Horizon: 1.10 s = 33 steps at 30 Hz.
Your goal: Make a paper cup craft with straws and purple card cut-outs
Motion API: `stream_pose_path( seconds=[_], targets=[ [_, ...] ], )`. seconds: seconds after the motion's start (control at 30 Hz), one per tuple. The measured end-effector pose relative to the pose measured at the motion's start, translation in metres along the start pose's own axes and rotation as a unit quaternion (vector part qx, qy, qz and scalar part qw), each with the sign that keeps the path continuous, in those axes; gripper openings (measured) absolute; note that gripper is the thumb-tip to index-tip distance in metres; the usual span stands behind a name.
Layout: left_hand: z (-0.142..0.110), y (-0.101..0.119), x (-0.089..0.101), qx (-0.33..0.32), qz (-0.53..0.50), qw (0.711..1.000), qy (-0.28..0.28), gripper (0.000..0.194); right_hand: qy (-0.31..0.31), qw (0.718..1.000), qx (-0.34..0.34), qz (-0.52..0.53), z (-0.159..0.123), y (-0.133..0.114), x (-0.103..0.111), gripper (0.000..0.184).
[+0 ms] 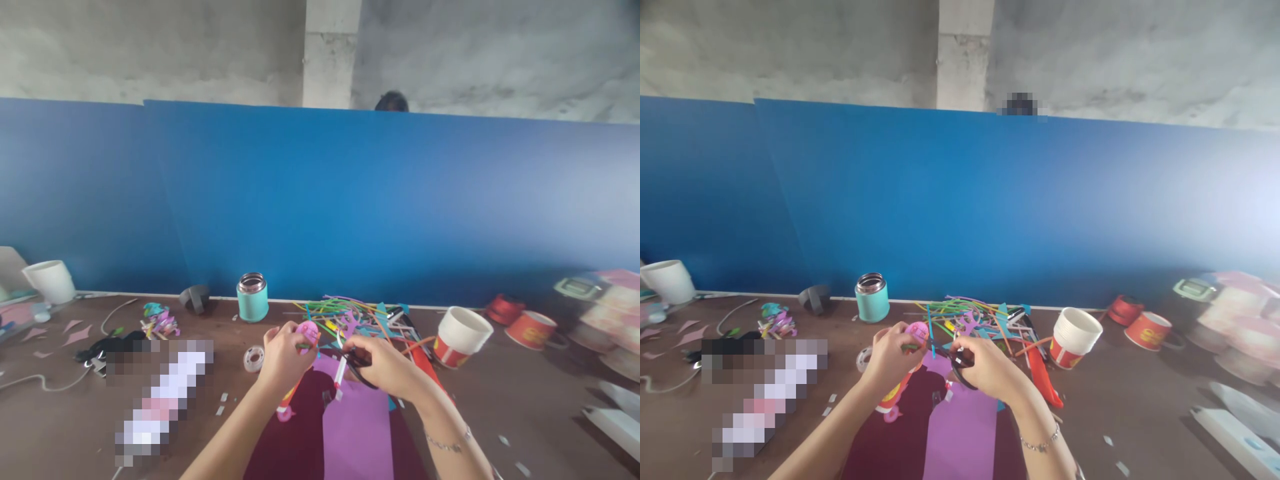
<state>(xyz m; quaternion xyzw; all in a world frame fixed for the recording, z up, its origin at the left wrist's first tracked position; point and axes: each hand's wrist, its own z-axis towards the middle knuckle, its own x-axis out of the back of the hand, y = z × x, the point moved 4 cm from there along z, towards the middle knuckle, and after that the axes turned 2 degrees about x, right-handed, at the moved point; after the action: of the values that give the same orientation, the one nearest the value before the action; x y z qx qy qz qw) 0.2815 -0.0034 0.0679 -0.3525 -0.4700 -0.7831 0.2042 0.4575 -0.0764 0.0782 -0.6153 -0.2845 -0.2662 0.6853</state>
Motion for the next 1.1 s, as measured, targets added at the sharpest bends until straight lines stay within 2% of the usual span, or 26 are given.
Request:
stream_pose_path(
  seconds=[0.17, 0.47, 0.7, 0.9, 1.1],
  targets=[
    [0.002, -0.001, 0.0, 0.039, -0.062, 0.996, -0.047, 0.01, -0.022, 0.999, 0.0, 0.045, 0.002, 0.004, -0.003, 0.02],
    [-0.002, 0.004, 0.001, 0.006, -0.083, 0.994, -0.071, 0.014, -0.052, 0.993, -0.014, 0.105, 0.004, 0.004, -0.008, 0.026],
    [-0.001, 0.0, -0.001, -0.011, -0.094, 0.99, -0.1, 0.01, -0.093, 0.979, -0.02, 0.178, 0.007, 0.011, -0.014, 0.031],
    [0.001, 0.002, 0.003, -0.01, -0.145, 0.976, -0.164, 0.02, -0.115, 0.97, -0.025, 0.213, 0.008, 0.018, -0.011, 0.035],
    [-0.001, 0.001, -0.002, -0.01, -0.237, 0.942, -0.239, 0.023, -0.173, 0.953, -0.032, 0.248, 0.005, 0.022, -0.013, 0.04]
  ],
)
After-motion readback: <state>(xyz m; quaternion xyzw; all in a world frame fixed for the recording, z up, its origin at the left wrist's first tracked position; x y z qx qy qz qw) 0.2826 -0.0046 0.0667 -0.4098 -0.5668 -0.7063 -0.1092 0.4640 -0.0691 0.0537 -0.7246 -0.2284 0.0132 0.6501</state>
